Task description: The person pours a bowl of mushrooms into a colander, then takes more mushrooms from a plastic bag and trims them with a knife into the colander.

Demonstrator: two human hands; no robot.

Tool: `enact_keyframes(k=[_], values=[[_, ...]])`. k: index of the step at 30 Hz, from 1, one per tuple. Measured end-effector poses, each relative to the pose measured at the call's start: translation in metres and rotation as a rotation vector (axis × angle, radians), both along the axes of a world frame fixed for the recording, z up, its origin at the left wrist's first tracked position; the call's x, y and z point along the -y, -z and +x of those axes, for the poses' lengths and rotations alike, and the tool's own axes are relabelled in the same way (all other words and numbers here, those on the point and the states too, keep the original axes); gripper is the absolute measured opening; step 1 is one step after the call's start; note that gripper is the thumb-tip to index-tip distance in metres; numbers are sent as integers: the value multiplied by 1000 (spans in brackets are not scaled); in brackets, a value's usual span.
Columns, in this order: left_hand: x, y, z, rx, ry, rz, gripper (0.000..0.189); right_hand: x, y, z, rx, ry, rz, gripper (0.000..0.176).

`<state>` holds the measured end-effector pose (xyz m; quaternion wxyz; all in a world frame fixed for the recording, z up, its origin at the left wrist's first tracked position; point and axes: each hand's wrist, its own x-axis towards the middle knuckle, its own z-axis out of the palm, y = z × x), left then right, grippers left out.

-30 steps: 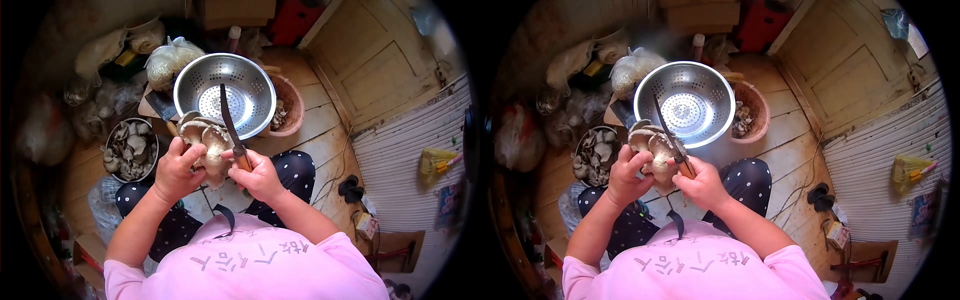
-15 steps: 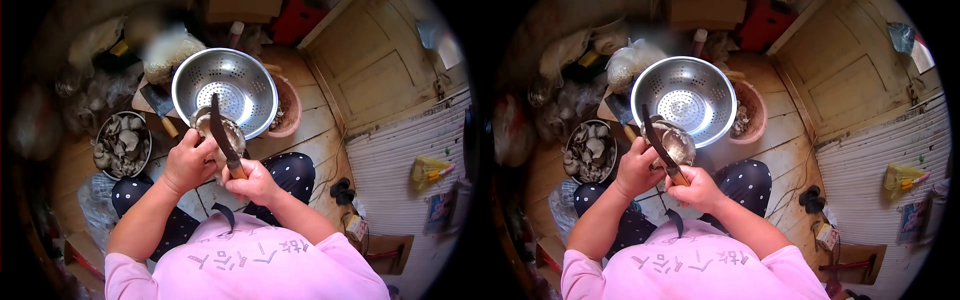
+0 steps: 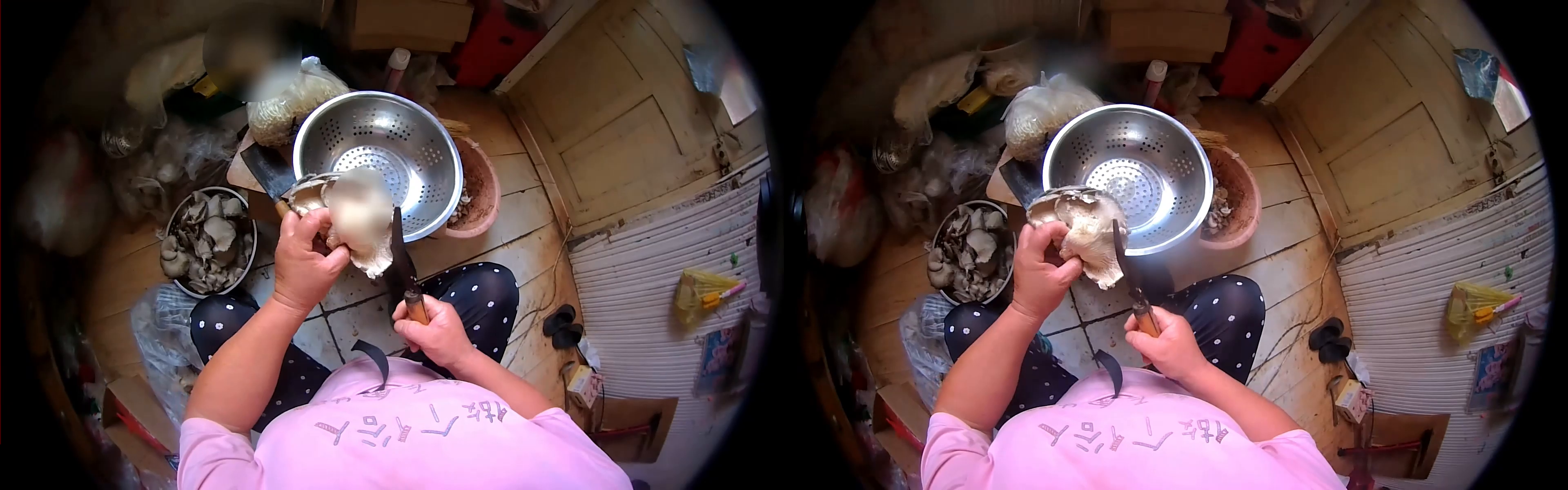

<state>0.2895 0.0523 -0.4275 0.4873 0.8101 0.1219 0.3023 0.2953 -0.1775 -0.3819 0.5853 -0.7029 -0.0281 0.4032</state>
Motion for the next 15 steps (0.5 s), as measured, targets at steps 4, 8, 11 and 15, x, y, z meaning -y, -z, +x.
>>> enact_keyframes(k=[4,8,11,15], values=[[1,-10,-2,186,80,105,42,-8,-10,11,137,48,55,16],[0,-19,-4,400,180,216,51,-15,-4,25,224,333,333,41],[4,-27,-5,435,222,185,53,-11,-5,33,222,321,395,49],[2,-27,-6,474,261,199,55,-3,-3,34,177,194,462,57]])
